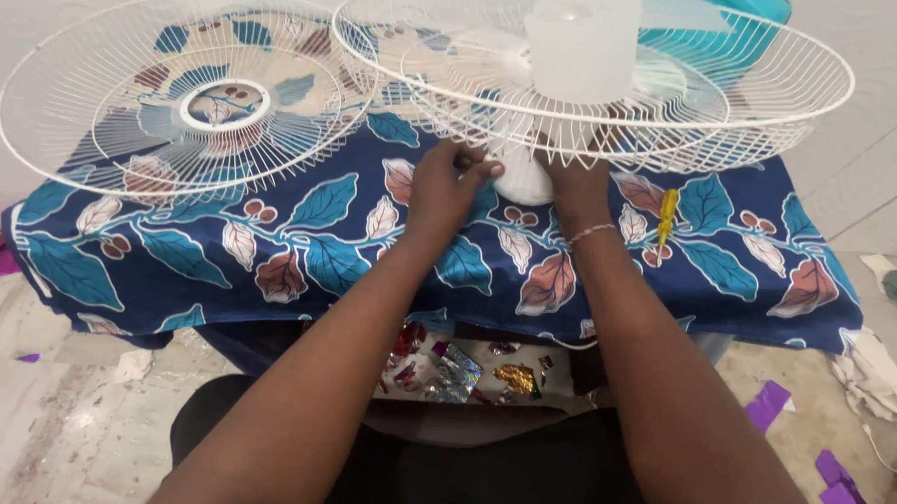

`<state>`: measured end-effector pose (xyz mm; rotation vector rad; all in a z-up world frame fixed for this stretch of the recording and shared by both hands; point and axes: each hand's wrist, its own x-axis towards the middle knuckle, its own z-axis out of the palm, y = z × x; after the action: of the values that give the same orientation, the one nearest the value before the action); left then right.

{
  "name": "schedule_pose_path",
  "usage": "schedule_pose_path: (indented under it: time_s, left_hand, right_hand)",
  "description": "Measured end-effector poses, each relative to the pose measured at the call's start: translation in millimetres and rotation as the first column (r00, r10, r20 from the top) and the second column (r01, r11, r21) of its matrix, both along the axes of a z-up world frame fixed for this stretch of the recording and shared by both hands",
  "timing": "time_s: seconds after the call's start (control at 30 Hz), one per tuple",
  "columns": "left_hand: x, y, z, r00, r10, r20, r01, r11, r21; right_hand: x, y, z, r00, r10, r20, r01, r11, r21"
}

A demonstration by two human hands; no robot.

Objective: The person assembles an electric fan by hand. They place the fan blades onto the motor shaft, secure them with a plastic cap, and then attach the front wire cage to complete the assembly.

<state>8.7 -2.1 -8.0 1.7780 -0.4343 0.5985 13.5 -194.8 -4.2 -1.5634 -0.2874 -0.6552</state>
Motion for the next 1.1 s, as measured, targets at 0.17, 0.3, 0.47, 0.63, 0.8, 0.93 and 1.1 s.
schedule_pose_path:
  time_s: [0.17,0.3,0.47,0.63,0.8,0.93,1.1]
  left_hand:
    - [3.3,3.6,6.3,0.998,0.021,0.053,-0.027,0.992,0.120]
    - [16.9,13.4,12.8,0.994,-0.100,0.035,0.084,0.944,0.319]
    - [19.1,21.4,10.3,0.978,-0.195,-0.070,0.207,0.907,0.368]
    - [27.2,30.9,23.0,0.870,-0.309,-0.385,0.417,0.877,0.238]
    - [1.2,27.6,35.9,0.968,-0.144,-0.204,0.228,0.844,0.486]
    - [-22.3,18.1,31.0,0.978,0.069,-0.196,0.060,0.809,0.585]
    - [-20.8,6.0,14.7,0.990,0.135,-0.032,-0.105,0.878,0.468]
  right_hand:
    - [7.9,-3.2,-8.9,0.999,-0.054,0.011,0.054,0.998,-0.030]
    - [20.3,-17.7,-24.8,0.991,-0.090,0.095,0.097,0.993,-0.070]
    - [24.7,-37.2,-45.0,0.923,-0.192,0.333,0.361,0.730,-0.580]
    - [30.4,-52.4,-42.8,0.901,-0.280,0.331,0.433,0.611,-0.663]
    - [26.5,-44.9,-36.2,0.967,-0.194,0.167,0.255,0.783,-0.567]
    - [19.3,-53.2,-37.4,0.897,-0.162,0.412,0.428,0.551,-0.717]
    - [22.9,-49.2,-34.4,0.996,-0.072,0.055,0.083,0.970,-0.230]
